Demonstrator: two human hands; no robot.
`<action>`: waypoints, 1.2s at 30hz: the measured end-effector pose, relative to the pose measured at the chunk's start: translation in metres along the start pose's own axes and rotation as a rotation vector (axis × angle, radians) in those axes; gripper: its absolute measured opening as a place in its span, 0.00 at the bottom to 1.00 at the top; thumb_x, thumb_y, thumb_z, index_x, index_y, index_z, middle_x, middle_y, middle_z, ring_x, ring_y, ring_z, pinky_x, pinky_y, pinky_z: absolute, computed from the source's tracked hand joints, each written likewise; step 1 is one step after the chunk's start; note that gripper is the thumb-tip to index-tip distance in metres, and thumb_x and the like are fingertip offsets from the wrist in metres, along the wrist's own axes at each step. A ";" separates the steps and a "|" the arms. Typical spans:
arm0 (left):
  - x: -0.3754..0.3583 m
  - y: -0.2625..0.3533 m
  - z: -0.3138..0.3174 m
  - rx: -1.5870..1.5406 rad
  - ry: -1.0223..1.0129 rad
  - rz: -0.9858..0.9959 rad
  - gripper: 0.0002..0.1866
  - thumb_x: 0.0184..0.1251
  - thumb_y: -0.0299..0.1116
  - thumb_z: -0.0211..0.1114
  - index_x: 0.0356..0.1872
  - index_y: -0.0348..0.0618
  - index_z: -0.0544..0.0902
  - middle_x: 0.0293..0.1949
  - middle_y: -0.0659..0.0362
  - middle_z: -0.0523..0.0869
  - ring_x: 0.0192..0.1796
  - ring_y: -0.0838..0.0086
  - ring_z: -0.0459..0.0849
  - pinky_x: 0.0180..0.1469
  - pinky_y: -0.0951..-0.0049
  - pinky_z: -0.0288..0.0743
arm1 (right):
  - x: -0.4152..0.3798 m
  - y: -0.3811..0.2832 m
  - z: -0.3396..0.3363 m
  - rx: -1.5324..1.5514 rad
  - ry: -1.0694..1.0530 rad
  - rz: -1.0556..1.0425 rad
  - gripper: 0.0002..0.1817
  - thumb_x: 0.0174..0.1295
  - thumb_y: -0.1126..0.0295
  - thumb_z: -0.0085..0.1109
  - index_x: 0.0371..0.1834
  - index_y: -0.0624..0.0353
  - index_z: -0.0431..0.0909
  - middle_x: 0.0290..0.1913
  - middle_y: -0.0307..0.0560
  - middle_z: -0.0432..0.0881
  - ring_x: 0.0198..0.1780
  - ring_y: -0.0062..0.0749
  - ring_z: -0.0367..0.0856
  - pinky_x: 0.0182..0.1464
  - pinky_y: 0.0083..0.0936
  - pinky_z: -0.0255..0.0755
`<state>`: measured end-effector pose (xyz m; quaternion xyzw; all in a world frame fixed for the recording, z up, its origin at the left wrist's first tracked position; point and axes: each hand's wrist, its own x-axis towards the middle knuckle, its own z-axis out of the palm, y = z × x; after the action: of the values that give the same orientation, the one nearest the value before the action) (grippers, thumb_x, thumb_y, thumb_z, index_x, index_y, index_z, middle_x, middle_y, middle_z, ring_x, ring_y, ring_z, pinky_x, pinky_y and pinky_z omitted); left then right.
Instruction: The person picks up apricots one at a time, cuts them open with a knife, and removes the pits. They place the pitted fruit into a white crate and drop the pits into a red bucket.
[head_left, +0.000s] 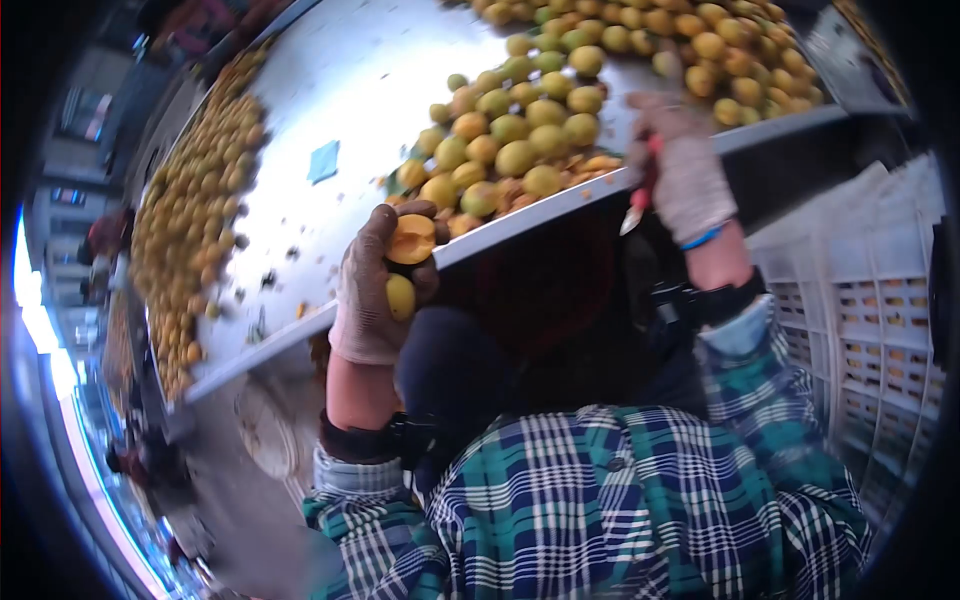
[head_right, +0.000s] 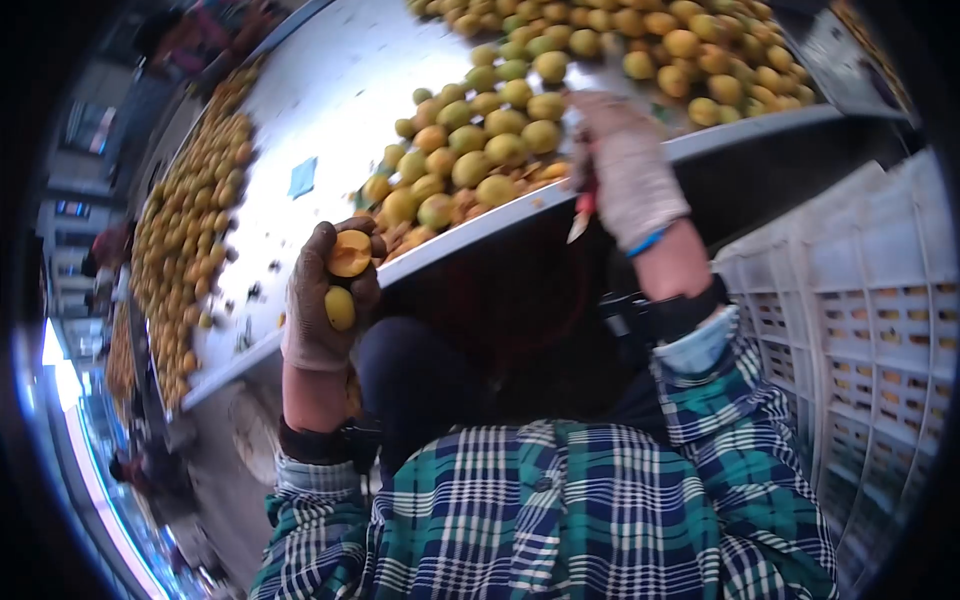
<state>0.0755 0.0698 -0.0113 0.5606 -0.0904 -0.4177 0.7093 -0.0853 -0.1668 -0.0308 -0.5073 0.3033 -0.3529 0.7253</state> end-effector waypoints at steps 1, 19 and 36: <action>-0.012 -0.001 -0.034 -0.044 0.073 -0.068 0.21 0.73 0.46 0.51 0.50 0.36 0.76 0.35 0.57 0.82 0.23 0.82 0.73 0.23 0.86 0.69 | 0.012 0.006 -0.007 0.105 0.098 0.017 0.15 0.65 0.60 0.57 0.46 0.61 0.76 0.23 0.35 0.70 0.17 0.18 0.68 0.19 0.18 0.64; -0.024 -0.143 -0.471 -0.290 0.898 -0.276 0.29 0.71 0.55 0.47 0.62 0.44 0.64 0.57 0.48 0.73 0.55 0.57 0.76 0.52 0.55 0.75 | 0.019 0.040 -0.002 0.156 0.148 0.125 0.17 0.65 0.56 0.59 0.45 0.59 0.74 0.24 0.38 0.70 0.15 0.23 0.66 0.15 0.23 0.61; -0.068 0.072 -0.118 0.634 0.033 0.033 0.24 0.69 0.47 0.57 0.54 0.35 0.76 0.44 0.51 0.83 0.38 0.65 0.84 0.38 0.70 0.80 | 0.016 -0.018 -0.048 0.365 0.470 -0.045 0.10 0.66 0.62 0.55 0.41 0.54 0.70 0.25 0.42 0.74 0.14 0.27 0.69 0.11 0.28 0.64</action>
<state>0.1382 0.2032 0.0327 0.7589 -0.2139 -0.3480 0.5072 -0.1182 -0.2089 -0.0296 -0.2795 0.3829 -0.5254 0.7066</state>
